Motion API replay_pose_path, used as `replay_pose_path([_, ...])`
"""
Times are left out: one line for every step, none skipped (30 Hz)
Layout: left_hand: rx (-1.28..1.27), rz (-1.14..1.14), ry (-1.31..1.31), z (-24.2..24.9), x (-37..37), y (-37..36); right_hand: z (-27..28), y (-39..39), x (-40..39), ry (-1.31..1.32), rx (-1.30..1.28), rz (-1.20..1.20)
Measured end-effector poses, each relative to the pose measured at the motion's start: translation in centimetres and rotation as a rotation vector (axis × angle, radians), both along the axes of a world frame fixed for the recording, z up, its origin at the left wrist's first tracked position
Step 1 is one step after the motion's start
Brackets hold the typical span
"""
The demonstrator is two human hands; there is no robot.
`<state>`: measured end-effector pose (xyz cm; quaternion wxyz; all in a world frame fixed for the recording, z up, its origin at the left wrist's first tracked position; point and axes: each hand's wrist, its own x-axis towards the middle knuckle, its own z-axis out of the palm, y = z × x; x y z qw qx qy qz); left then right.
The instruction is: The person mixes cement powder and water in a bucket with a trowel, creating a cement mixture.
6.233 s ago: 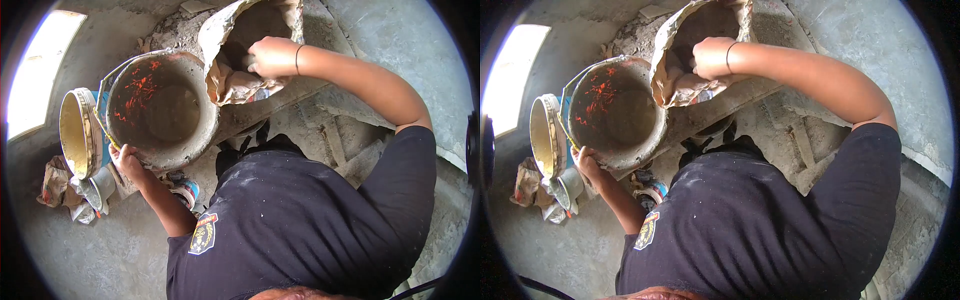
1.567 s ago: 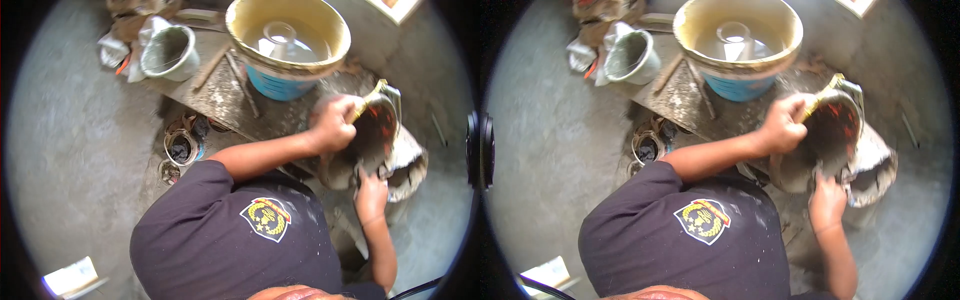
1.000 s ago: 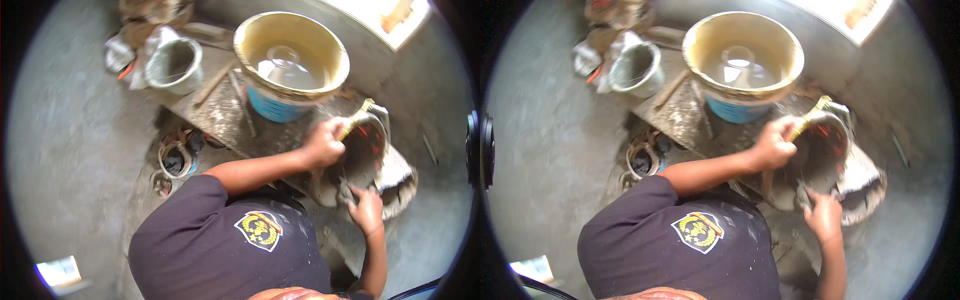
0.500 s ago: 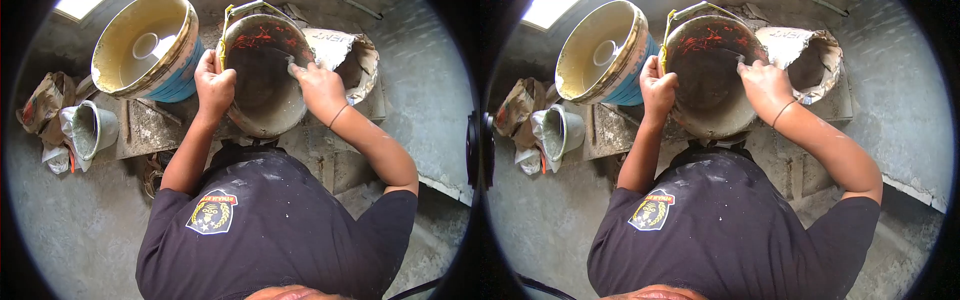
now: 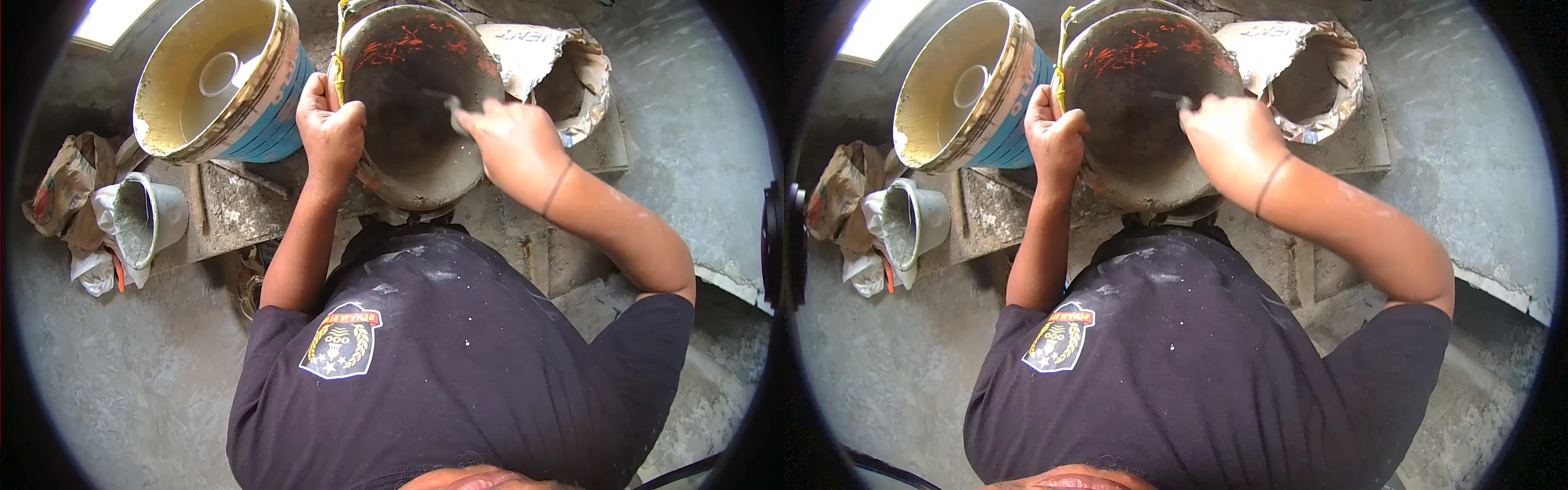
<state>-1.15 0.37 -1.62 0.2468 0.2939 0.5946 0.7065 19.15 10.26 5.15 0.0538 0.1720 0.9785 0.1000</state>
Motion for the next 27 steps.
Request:
replay_pose_path([-0.001,0.006,0.022,-0.1,-0.1,0.0,-0.6,0.5,-0.4,0.105,0.056,0.025])
replay_pose_path([-0.003,0.011,0.044,-0.3,0.0,0.0,-2.0,1.2,-0.8,0.145,0.119,0.035])
replay_pose_path([-0.008,0.001,0.042,-0.2,0.2,-0.1,-2.4,1.4,-1.4,0.108,0.142,-0.035])
replay_pose_path([-0.007,-0.003,0.038,0.2,0.3,-0.1,-3.2,1.6,-1.5,0.102,0.166,-0.051])
replay_pose_path([-0.004,-0.006,0.035,0.3,0.4,0.0,-3.5,1.6,-1.7,0.097,0.192,-0.065])
replay_pose_path([0.006,-0.006,0.045,0.1,0.3,0.0,-3.5,1.3,-1.6,0.096,0.191,-0.067])
replay_pose_path([0.005,-0.007,0.044,0.0,0.2,0.0,-3.5,0.7,-1.6,0.004,0.167,-0.070])
replay_pose_path([0.004,-0.004,0.043,0.0,0.2,0.0,-3.2,0.2,-1.4,-0.089,0.144,-0.073])
replay_pose_path([0.005,-0.001,0.041,-0.1,0.1,0.1,-3.0,-0.2,-1.0,-0.090,0.145,-0.075])
replay_pose_path([0.006,-0.004,0.041,-0.2,0.1,0.1,-2.8,-0.4,-0.5,-0.113,0.063,-0.034])
replay_pose_path([0.013,-0.001,0.066,-0.3,0.0,0.2,-2.7,-0.7,-0.1,-0.136,-0.021,0.007])
replay_pose_path([0.020,0.003,0.091,-0.4,-0.1,0.2,-2.5,-1.0,0.2,-0.112,-0.071,0.005])
replay_pose_path([0.020,0.002,0.090,-0.5,0.0,0.2,-2.1,-1.3,0.3,-0.112,-0.071,0.005])
replay_pose_path([0.017,-0.003,0.086,-0.4,0.1,0.1,-1.6,-1.5,0.4,-0.166,-0.133,-0.002])
replay_pose_path([0.015,-0.009,0.081,-0.4,0.2,0.1,-1.2,-1.6,0.4,-0.219,-0.195,-0.009])
replay_pose_path([0.014,-0.011,0.082,-0.4,0.3,0.1,-1.1,-1.5,0.5,-0.219,-0.196,-0.011])
replay_pose_path([0.019,-0.017,0.078,-0.4,0.3,0.1,-1.0,-1.2,0.6,-0.153,-0.293,-0.010])
replay_pose_path([0.025,-0.023,0.075,-0.4,0.4,0.0,-0.9,-0.8,0.7,-0.086,-0.388,-0.009])
replay_pose_path([0.024,-0.025,0.075,-0.4,0.5,0.0,-0.8,-0.5,0.9,-0.086,-0.390,-0.011])
replay_pose_path([0.016,-0.016,0.078,-0.4,0.5,0.0,-0.6,-0.1,1.0,-0.010,-0.456,-0.057])
replay_pose_path([0.009,-0.005,0.081,-0.4,0.5,0.0,-0.4,0.2,1.0,0.066,-0.520,-0.100])
replay_pose_path([0.010,-0.003,0.081,-0.4,0.4,0.0,0.0,0.5,0.9,0.055,-0.499,-0.099])
replay_pose_path([0.024,-0.006,0.077,-0.5,0.3,0.0,0.8,0.4,0.7,0.055,-0.498,-0.099])
replay_pose_path([0.033,-0.014,0.072,-0.6,0.1,0.0,1.7,0.0,0.4,0.065,-0.414,-0.091])
replay_pose_path([0.025,-0.021,0.072,-0.7,0.1,-0.1,2.0,-0.5,0.2,0.075,-0.333,-0.086])
replay_pose_path([0.021,-0.015,0.091,-0.7,-0.1,-0.2,1.6,-0.8,0.0,0.204,-0.274,-0.035])
replay_pose_path([0.019,-0.010,0.111,-0.8,-0.3,-0.1,1.4,-0.8,-0.4,0.207,-0.280,-0.044])
